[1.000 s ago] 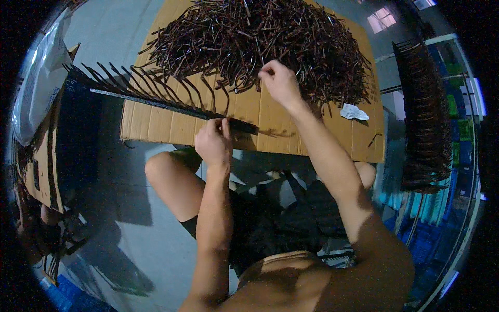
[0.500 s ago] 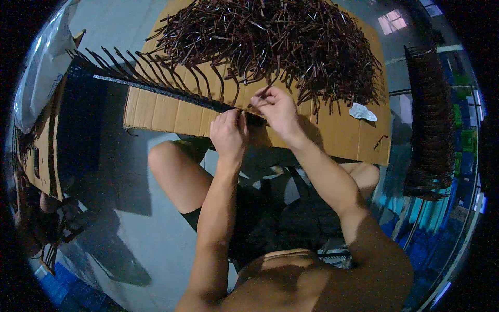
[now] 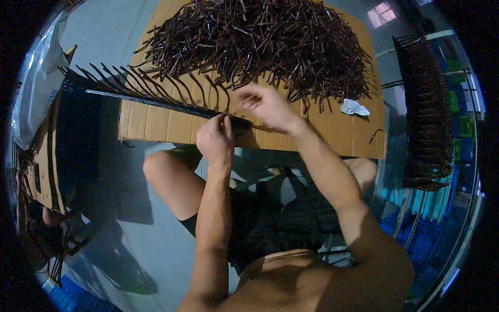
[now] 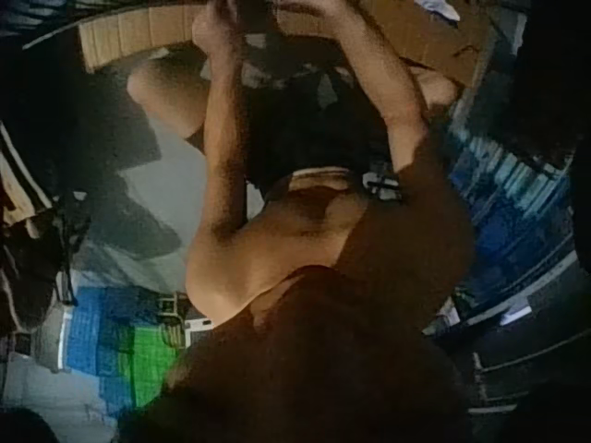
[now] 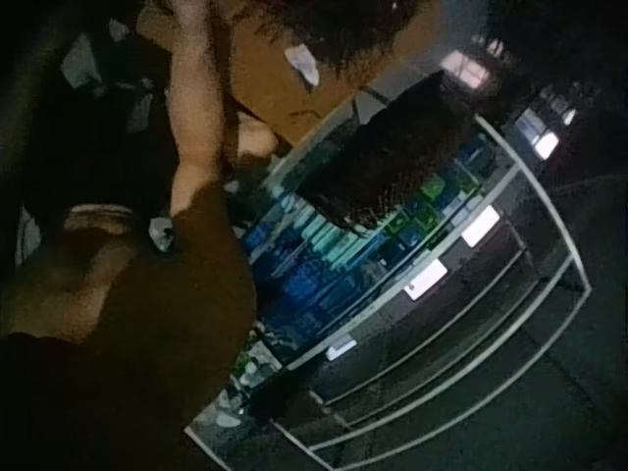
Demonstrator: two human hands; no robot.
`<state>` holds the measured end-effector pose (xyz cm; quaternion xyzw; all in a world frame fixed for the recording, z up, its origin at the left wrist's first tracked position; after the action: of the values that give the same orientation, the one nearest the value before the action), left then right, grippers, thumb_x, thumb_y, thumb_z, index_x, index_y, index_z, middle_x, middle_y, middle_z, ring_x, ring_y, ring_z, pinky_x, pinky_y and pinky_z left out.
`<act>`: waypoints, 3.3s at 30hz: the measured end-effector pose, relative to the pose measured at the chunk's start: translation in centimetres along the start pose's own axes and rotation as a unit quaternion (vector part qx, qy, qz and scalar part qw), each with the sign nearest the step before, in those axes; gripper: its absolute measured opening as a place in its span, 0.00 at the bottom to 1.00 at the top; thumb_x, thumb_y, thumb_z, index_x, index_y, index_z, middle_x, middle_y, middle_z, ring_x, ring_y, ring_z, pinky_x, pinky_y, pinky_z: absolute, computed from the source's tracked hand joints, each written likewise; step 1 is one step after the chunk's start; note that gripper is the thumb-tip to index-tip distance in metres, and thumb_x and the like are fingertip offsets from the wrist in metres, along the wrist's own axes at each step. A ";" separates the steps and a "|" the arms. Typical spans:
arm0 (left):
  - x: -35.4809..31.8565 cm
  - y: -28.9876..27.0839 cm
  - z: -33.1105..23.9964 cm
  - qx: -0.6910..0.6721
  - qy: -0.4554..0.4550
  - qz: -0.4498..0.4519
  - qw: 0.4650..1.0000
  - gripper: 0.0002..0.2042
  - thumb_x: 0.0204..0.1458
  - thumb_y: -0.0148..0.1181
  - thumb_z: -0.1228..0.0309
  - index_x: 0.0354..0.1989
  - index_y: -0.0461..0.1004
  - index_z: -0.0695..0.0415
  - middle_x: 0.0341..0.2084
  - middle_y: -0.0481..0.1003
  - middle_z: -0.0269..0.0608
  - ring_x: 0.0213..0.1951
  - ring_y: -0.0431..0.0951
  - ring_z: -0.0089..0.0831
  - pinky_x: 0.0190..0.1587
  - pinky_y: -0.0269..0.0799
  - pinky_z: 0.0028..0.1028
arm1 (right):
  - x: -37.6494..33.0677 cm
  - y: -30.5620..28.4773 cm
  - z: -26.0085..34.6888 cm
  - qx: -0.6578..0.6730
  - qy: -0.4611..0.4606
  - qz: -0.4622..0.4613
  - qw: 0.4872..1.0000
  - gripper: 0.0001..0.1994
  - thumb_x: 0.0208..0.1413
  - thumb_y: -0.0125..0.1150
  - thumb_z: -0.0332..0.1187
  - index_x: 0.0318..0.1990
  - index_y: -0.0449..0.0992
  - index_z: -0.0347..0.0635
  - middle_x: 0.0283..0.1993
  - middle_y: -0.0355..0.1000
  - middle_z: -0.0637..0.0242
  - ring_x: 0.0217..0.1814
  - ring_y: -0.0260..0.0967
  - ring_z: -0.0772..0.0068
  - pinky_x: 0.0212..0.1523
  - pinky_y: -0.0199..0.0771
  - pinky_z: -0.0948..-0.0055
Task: The person sits on the floor and repeatedly picks up small dark hooks from a pile on a cardboard sheet, then inserts them into slots on a long black strip. Completed strips are placed on a nearby metal rack. The person continues this process throughout the clip.
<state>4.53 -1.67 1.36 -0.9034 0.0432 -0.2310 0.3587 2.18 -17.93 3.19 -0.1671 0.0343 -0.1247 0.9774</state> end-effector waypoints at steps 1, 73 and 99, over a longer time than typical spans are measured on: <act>0.3 -0.4 0.4 -0.006 -0.022 0.011 1.000 0.06 0.49 0.61 0.67 0.26 0.77 0.56 0.20 0.75 0.40 0.25 0.75 0.40 0.30 0.69 0.35 | 0.5 -2.6 0.1 -0.120 0.009 -0.053 0.991 0.13 0.52 0.58 0.31 0.44 0.75 0.37 0.38 0.74 0.54 0.40 0.73 0.67 0.43 0.72 0.72; -0.6 0.6 -0.6 -0.041 0.070 0.016 0.997 0.05 0.50 0.58 0.69 0.30 0.74 0.57 0.24 0.75 0.45 0.28 0.74 0.45 0.32 0.68 0.38 | -3.8 3.8 -1.2 0.128 -0.029 -0.199 0.971 0.06 0.53 0.59 0.23 0.39 0.73 0.33 0.36 0.75 0.65 0.37 0.72 0.78 0.39 0.74 0.78; -0.8 -0.6 -0.8 -0.046 0.079 0.000 0.996 0.04 0.47 0.59 0.70 0.28 0.75 0.57 0.24 0.75 0.42 0.29 0.74 0.44 0.33 0.69 0.39 | -7.6 4.0 -6.1 0.044 0.054 -0.175 0.982 0.11 0.59 0.51 0.26 0.49 0.69 0.34 0.44 0.73 0.62 0.46 0.70 0.72 0.48 0.69 0.73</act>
<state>3.42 -1.56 1.99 -0.8978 0.0825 -0.2997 0.3119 -4.95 -14.27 -3.67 -0.1209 0.0517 -0.3040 0.9435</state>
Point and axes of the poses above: each hand's wrist, its own x-axis towards the middle knuckle, its own y-axis out of the palm, z = x × y, the point moved 5 cm from there along x, towards the middle knuckle
